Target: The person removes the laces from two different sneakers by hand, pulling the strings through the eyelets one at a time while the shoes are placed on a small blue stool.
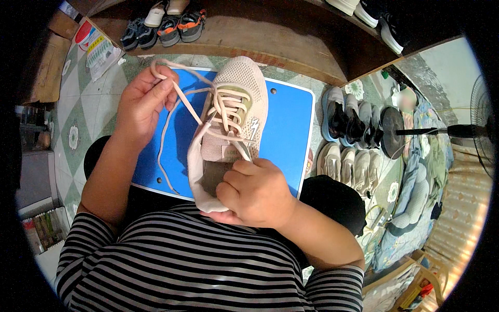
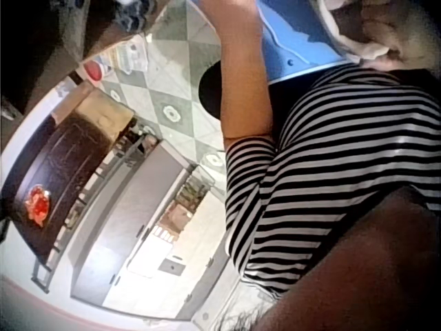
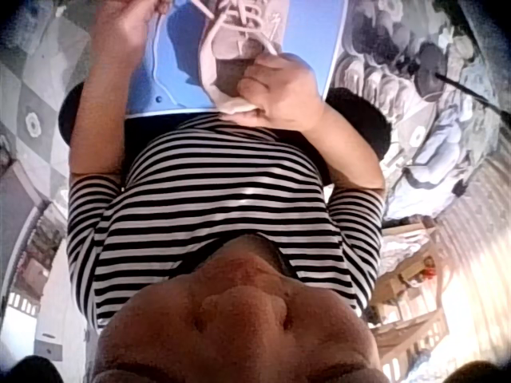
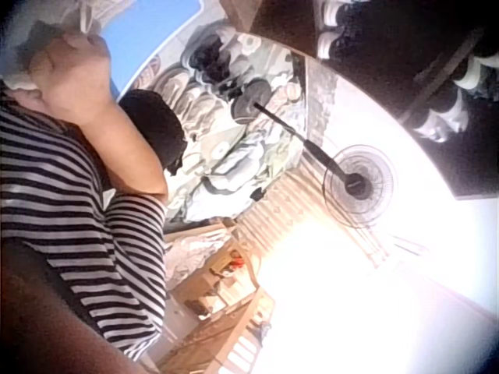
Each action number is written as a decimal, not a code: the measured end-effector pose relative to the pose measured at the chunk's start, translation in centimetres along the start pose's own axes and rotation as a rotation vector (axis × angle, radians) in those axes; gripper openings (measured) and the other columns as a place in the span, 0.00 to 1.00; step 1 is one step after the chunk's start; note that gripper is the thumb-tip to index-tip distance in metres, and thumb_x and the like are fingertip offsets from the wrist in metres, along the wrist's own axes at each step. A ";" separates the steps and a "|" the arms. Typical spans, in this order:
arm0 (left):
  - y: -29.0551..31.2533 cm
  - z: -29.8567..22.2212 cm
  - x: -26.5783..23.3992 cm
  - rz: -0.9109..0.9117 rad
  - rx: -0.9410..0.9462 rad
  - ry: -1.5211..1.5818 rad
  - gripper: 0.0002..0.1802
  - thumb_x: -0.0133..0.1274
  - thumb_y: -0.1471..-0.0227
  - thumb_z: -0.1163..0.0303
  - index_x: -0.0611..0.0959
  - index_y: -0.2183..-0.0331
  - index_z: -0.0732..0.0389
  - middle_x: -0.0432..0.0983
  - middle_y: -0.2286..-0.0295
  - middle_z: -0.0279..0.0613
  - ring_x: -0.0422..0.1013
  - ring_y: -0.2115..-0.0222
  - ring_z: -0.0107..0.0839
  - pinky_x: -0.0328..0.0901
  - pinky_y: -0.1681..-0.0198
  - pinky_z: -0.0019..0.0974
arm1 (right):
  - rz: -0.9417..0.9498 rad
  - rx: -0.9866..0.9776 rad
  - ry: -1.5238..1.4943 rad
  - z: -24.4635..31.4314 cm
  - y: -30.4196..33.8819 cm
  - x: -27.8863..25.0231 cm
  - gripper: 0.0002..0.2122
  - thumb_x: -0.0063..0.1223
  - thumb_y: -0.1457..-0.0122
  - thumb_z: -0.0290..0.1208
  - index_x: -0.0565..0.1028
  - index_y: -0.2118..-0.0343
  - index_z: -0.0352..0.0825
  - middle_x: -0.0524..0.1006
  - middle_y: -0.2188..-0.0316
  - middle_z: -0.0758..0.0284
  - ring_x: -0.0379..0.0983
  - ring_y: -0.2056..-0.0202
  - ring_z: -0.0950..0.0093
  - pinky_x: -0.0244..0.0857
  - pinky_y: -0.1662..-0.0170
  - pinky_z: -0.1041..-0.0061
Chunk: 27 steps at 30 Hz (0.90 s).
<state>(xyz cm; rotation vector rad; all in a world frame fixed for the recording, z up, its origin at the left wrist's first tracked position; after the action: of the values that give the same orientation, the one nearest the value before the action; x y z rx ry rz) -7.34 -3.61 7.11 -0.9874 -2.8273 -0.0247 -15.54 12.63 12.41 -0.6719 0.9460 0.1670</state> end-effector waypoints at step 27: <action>4.7 -4.7 8.3 0.113 0.576 -0.723 0.16 0.61 0.66 0.79 0.81 0.68 0.60 0.69 0.70 0.40 0.66 0.72 0.35 0.62 0.69 0.34 | -0.236 0.927 -0.847 -10.5 3.4 0.9 0.05 0.56 0.44 0.25 0.73 0.67 0.31 0.73 0.73 0.74 0.66 0.72 0.86 0.63 0.68 0.85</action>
<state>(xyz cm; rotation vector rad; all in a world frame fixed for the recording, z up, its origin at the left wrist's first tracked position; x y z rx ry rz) -10.17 4.93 12.75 -1.1589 -3.0106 1.3178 -23.75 8.90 5.91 0.1764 0.0565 -0.1931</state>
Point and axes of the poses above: each hand's wrist, its own y-axis away from the middle knuckle, its own x-axis out of the palm, z = x × y, the point moved 10 cm from there along -y, towards the middle knuckle
